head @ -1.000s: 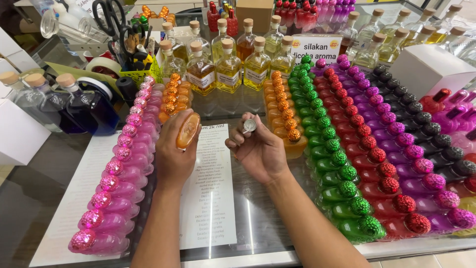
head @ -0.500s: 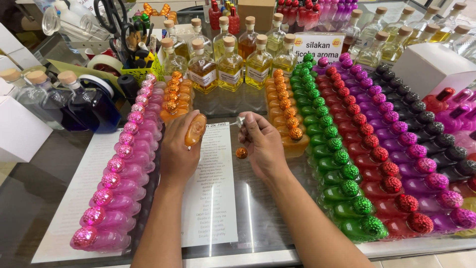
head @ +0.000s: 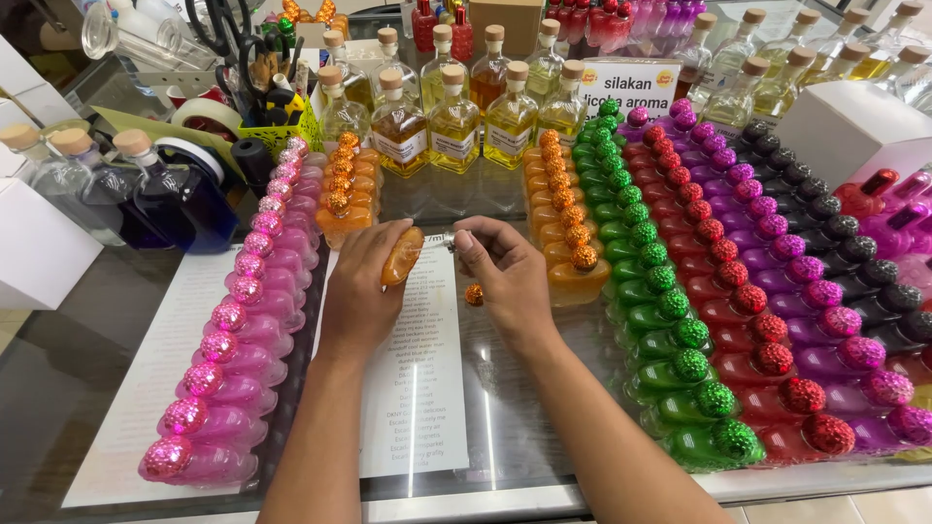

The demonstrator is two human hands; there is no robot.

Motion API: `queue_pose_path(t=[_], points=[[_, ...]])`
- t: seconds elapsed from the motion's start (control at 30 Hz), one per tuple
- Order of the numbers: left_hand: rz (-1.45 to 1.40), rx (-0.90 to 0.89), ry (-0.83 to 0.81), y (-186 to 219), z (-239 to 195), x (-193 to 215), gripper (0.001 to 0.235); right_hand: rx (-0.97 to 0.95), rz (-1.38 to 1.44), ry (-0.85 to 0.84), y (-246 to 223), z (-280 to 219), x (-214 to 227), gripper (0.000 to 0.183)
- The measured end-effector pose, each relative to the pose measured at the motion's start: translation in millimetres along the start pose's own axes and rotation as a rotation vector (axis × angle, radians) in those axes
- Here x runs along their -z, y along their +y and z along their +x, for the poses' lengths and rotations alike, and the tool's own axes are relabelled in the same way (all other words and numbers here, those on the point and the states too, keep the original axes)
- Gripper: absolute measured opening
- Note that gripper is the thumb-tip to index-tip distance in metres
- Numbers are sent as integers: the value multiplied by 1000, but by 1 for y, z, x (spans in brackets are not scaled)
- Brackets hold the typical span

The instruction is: The person assembles perfume spray bottles by inserting the spray pump mechanism into the bottle, tightening the gold cap, and placing it back into a row on the display counter.

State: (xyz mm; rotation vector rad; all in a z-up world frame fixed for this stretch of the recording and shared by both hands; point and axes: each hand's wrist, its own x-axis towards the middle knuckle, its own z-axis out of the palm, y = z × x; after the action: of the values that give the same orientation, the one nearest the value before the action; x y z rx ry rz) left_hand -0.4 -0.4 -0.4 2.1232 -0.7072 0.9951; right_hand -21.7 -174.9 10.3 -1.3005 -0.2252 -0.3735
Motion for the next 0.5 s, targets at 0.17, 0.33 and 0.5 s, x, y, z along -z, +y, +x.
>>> queue_pose_path(t=[0.17, 0.33, 0.5], points=[[-3, 23, -51, -4, -4, -2, 44, 199, -284, -104, -2, -6, -2, 26], [-32, 63, -134, -6, -6, -5, 48, 412, -580, -206, 9, -6, -2, 24], [-36, 105, -218, -3, -8, -7, 48, 361, -718, -222, 5, -6, 1, 21]])
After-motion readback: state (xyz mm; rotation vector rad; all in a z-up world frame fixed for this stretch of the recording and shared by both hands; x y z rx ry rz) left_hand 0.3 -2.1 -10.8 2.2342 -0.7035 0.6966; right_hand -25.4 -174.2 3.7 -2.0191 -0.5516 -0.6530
